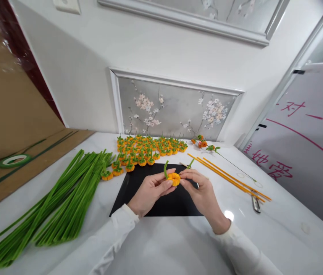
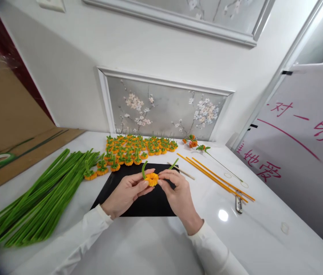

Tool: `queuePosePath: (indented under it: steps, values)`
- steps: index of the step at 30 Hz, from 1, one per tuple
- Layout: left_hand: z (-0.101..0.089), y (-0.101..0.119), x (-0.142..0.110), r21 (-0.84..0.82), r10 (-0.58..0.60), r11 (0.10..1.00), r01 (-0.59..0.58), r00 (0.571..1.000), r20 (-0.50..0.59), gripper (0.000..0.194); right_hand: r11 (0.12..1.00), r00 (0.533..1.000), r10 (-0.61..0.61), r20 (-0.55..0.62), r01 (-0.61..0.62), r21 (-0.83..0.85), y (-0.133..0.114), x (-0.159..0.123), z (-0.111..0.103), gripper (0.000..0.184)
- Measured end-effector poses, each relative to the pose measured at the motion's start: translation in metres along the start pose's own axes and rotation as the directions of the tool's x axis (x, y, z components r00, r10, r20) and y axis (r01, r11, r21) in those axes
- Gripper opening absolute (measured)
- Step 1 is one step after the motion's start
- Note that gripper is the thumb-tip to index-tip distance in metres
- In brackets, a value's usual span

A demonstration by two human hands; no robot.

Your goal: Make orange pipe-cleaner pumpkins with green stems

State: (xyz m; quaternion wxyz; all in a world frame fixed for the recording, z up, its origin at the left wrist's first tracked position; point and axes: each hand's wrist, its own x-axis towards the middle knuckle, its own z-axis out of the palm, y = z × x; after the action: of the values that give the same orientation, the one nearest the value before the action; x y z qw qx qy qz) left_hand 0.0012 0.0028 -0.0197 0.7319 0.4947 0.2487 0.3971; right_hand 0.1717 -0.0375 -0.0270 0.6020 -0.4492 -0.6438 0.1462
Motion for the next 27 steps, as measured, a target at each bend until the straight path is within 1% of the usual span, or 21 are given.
queuePosePath:
  steps: [3, 6, 8, 11, 14, 17, 20, 24, 26, 27]
  values:
    - [-0.001, 0.003, 0.0, -0.034, -0.027, 0.999, 0.027, 1.0, 0.0, 0.036, 0.999, 1.0, 0.013, -0.005, -0.013, 0.038, -0.004, -0.001, 0.001, 0.007]
    - [-0.001, 0.002, 0.001, -0.076, 0.005, 0.997, -0.007, 0.999, -0.036, 0.027, 0.997, 1.0, 0.01, 0.008, -0.01, 0.081, -0.008, -0.003, 0.005, 0.007]
    - [-0.001, 0.001, 0.002, -0.129, 0.016, 0.991, -0.024, 0.998, -0.058, 0.021, 0.994, 1.0, -0.008, 0.018, 0.006, 0.106, -0.01, -0.004, 0.007, 0.007]
    - [0.0, 0.0, 0.001, -0.236, -0.01, 0.972, -0.005, 0.998, -0.061, 0.02, 0.993, 0.999, -0.048, 0.025, 0.045, 0.108, -0.013, -0.006, 0.01, 0.007]
    - [0.001, 0.0, -0.001, -0.306, -0.039, 0.952, 0.025, 0.998, -0.039, 0.021, 0.995, 0.995, -0.088, 0.039, 0.087, 0.038, -0.015, -0.006, 0.012, 0.009]
    - [0.001, 0.002, -0.001, -0.323, -0.05, 0.945, 0.044, 0.999, -0.009, 0.018, 0.986, 0.986, -0.15, 0.075, 0.155, -0.066, -0.015, -0.006, 0.011, 0.013]
    - [0.0, 0.005, -0.001, -0.285, -0.056, 0.957, 0.062, 0.998, 0.029, 0.02, 0.959, 0.971, -0.216, 0.098, 0.23, -0.168, -0.014, -0.005, 0.008, 0.015]
    - [0.003, 0.011, -0.003, -0.202, -0.029, 0.979, 0.034, 0.999, 0.029, 0.033, 0.923, 0.961, -0.265, 0.078, 0.276, -0.267, -0.01, -0.005, 0.005, 0.017]
    - [0.005, 0.012, -0.003, -0.182, -0.027, 0.983, 0.031, 0.999, 0.027, 0.032, 0.901, 0.952, -0.299, 0.061, 0.302, -0.312, -0.007, -0.007, 0.005, 0.017]
    - [0.006, 0.011, -0.003, -0.175, -0.035, 0.984, 0.038, 0.999, 0.024, 0.031, 0.888, 0.946, -0.316, 0.071, 0.322, -0.33, -0.007, -0.007, 0.006, 0.017]
